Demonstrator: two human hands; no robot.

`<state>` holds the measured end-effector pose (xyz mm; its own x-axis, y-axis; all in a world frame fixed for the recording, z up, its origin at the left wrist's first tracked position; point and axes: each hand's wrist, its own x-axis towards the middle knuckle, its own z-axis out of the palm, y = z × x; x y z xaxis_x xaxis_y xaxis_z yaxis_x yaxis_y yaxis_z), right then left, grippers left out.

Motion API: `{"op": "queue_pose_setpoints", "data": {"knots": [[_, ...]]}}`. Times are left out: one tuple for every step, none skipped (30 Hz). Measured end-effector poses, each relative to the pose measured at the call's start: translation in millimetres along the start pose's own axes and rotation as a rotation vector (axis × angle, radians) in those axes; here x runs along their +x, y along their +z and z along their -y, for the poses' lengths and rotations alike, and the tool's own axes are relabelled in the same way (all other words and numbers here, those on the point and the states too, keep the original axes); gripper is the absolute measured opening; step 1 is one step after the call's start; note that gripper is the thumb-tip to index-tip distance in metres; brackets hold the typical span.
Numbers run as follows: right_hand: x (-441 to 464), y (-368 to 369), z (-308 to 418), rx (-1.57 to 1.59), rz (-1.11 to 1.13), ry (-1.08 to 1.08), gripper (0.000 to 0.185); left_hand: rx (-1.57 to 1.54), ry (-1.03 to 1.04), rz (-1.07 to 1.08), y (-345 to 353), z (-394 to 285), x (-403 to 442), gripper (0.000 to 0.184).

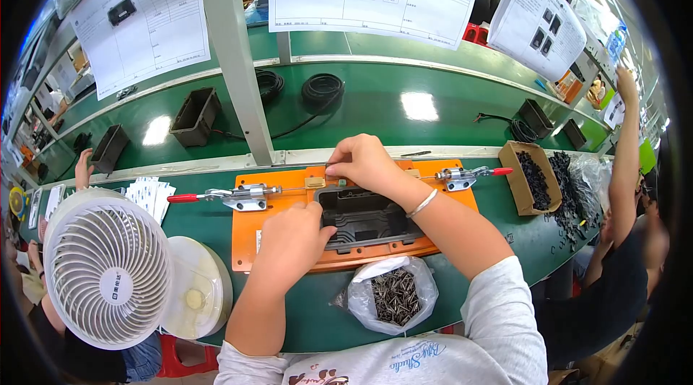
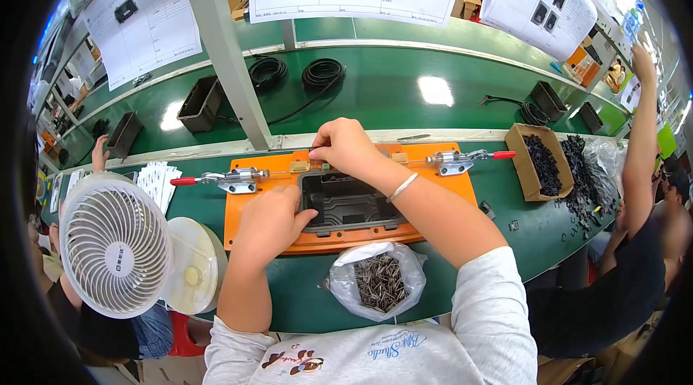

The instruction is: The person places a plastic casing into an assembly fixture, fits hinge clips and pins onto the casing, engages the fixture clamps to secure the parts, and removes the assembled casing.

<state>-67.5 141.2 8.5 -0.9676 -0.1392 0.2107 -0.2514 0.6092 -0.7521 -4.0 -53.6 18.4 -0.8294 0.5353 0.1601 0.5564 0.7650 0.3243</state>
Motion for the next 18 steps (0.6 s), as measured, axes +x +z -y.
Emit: {"op": "queue_pose_setpoints", "data": {"knots": [[1.0, -1.9, 7.5, 0.020, 0.056, 0.041, 0.014, -0.007, 0.002, 0.006, 0.2, 0.5, 0.6, 0.031], [2.1, -2.3, 9.6, 0.021, 0.058, 0.042, 0.014, -0.016, 0.002, 0.011, 0.6, 1.2, 0.9, 0.031], [3.5, -2.4, 10.7, -0.020, 0.090, 0.041, 0.014, -0.017, 0.001, 0.013, 1.0, 2.3, 1.3, 0.031], [4.9, -3.1, 11.7, -0.061, 0.122, 0.040, 0.013, -0.030, 0.012, 0.011, 1.5, 3.3, 1.9, 0.031], [6.3, -5.2, 13.1, -0.061, 0.124, 0.042, 0.013, -0.044, 0.024, 0.010, 2.0, 4.0, 2.2, 0.031], [7.9, -8.0, 14.4, -0.042, 0.170, 0.097, 0.014, -0.045, 0.024, 0.013, 2.0, 4.0, 2.6, 0.031], [8.5, -9.5, 14.7, -0.024, 0.215, 0.151, 0.015, -0.048, 0.020, 0.021, 1.9, 3.5, 3.0, 0.030], [9.0, -8.6, 14.0, -0.024, 0.215, 0.153, 0.015, -0.050, 0.017, 0.029, 1.9, 3.0, 3.4, 0.029], [10.1, -6.6, 12.9, -0.076, 0.220, 0.126, 0.016, -0.052, 0.018, 0.030, 2.6, 3.1, 3.8, 0.029], [10.5, -4.6, 11.5, -0.127, 0.224, 0.099, 0.016, -0.054, 0.021, 0.027, 3.5, 3.4, 3.9, 0.029], [9.8, -2.8, 9.6, -0.127, 0.223, 0.100, 0.016, -0.055, 0.025, 0.023, 3.7, 3.4, 4.0, 0.028], [8.4, -0.6, 7.3, -0.157, 0.205, 0.041, 0.018, -0.053, 0.029, 0.021, 2.6, 2.9, 4.5, 0.028], [6.6, 1.8, 5.5, -0.186, 0.186, -0.017, 0.020, -0.039, 0.025, 0.058, 0.8, 2.3, 4.7, 0.026], [4.2, 4.9, 4.1, -0.187, 0.182, -0.017, 0.020, -0.025, 0.021, 0.095, -1.0, 1.6, 5.0, 0.025], [0.8, 8.3, 2.6, -0.222, 0.079, -0.051, 0.023, -0.025, 0.025, 0.096, -2.4, 0.8, 5.3, 0.025], [-2.9, 9.1, 3.1, -0.256, -0.023, -0.083, 0.026, -0.020, 0.002, 0.107, -3.4, -0.5, 5.3, 0.025], [-2.0, 3.4, 2.9, -0.257, 0.099, -0.065, 0.033, -0.016, -0.020, 0.121, -4.1, -2.2, 4.5, 0.025], [-8.5, 3.1, 4.1, -0.236, 0.004, -0.105, 0.032, 0.005, -0.026, 0.078, -6.1, -5.2, 2.5, 0.025]]}}
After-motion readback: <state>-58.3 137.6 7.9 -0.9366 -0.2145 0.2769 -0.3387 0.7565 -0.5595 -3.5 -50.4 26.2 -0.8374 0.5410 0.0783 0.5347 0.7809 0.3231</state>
